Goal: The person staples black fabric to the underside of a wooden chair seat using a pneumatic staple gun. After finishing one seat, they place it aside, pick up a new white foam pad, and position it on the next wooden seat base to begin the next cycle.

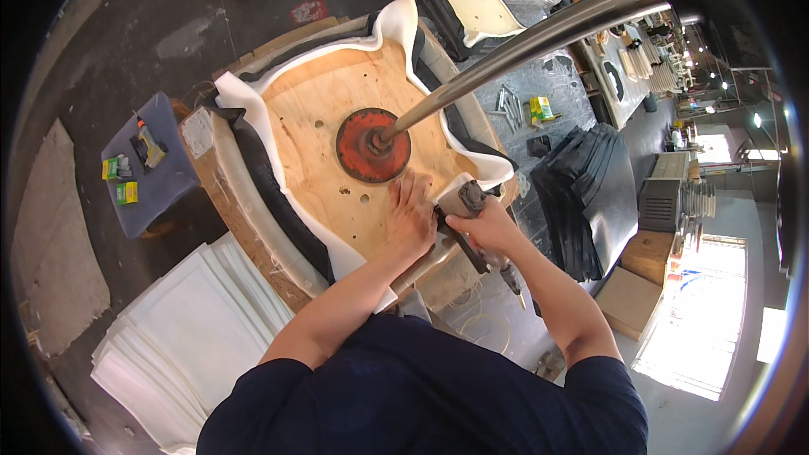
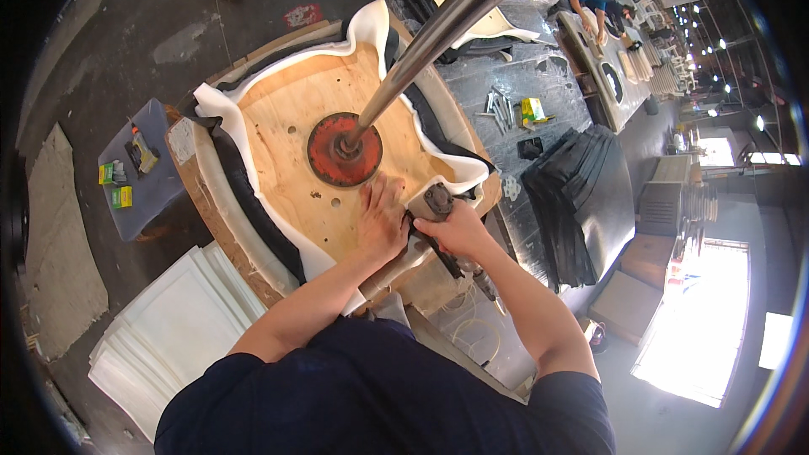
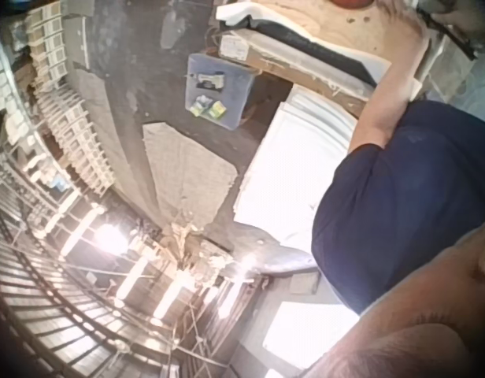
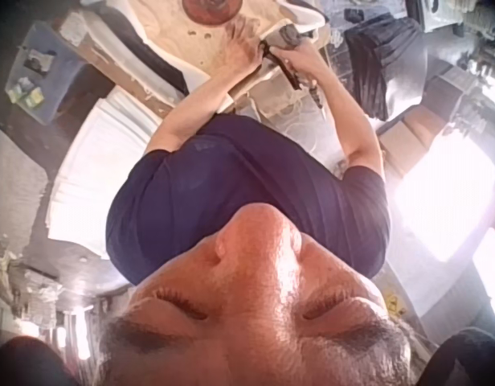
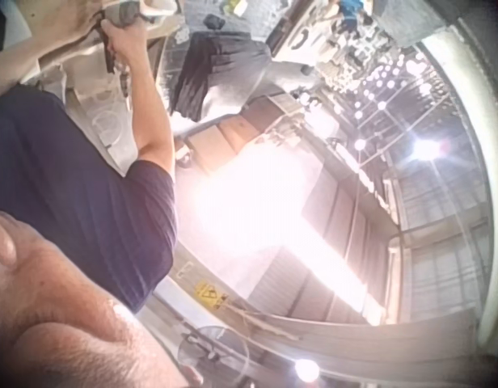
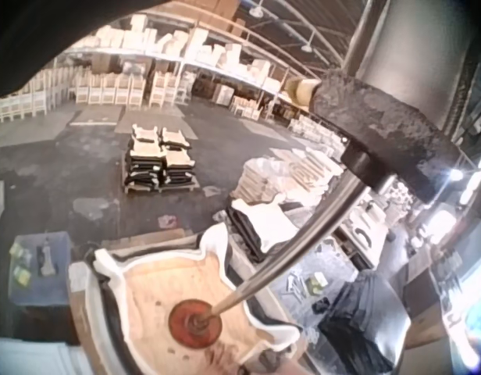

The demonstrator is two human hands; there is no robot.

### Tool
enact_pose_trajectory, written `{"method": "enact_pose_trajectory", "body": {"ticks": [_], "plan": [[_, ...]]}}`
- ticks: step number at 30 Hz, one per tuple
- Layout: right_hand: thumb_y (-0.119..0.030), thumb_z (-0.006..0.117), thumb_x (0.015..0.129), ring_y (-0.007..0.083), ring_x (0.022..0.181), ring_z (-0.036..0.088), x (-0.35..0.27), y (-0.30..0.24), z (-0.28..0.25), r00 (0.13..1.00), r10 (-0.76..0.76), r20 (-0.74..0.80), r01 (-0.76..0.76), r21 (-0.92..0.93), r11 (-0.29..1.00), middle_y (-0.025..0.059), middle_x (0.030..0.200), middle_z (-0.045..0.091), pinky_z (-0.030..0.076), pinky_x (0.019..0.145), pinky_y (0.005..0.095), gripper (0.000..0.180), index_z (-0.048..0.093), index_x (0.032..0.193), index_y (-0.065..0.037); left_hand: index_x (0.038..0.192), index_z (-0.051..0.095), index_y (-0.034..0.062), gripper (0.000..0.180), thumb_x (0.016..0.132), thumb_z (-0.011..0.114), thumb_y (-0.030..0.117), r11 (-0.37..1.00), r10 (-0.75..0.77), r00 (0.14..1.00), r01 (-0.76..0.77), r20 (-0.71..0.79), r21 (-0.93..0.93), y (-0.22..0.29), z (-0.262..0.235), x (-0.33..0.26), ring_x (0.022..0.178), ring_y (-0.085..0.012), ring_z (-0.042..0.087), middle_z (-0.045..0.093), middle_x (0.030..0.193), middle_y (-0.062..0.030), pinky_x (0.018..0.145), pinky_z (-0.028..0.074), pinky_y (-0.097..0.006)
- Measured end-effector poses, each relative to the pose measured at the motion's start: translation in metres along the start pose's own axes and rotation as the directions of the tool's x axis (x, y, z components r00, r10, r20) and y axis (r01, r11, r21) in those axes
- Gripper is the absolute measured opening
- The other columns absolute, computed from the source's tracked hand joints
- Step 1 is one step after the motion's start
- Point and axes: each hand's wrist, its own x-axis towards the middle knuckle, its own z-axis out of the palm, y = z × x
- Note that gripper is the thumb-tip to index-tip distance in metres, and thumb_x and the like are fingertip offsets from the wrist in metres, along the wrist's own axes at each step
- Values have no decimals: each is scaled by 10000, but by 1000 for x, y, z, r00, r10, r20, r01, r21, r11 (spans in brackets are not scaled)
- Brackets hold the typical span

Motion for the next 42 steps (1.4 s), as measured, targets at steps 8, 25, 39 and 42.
{"method": "enact_pose_trajectory", "body": {"ticks": [8,25,39,42], "plan": [[-313,908,928,143,507,632,4,1,-1,998,-53,-32,54,39,998,47,636,678,501,492,329,349,771,982,3,918,790,6,203,935,785,208,999,31,998,-32,59,21,-5,-9,-9,1637,-484,281,499,1634,-163,1343,181,-648],[-316,905,934,145,505,631,-5,-16,6,998,-54,12,54,-39,998,44,645,677,499,493,336,368,763,1012,15,945,814,15,217,947,791,231,999,-8,993,2,115,49,-9,-12,-10,1660,-464,248,457,1665,-129,1354,187,-647],[-321,910,925,148,511,633,-7,-4,20,999,-14,36,16,-59,998,53,661,691,503,503,344,364,756,969,6,970,838,41,190,950,786,222,994,-98,989,92,111,59,-4,-21,-24,1673,-437,238,444,1674,-128,1360,171,-642],[-317,916,918,148,510,630,-7,-16,18,999,-36,40,39,-70,997,52,671,693,505,503,349,368,755,978,8,968,828,28,198,945,789,221,994,-82,990,73,116,84,-7,-22,-21,1670,-439,246,453,1670,-133,1358,179,-637]]}}
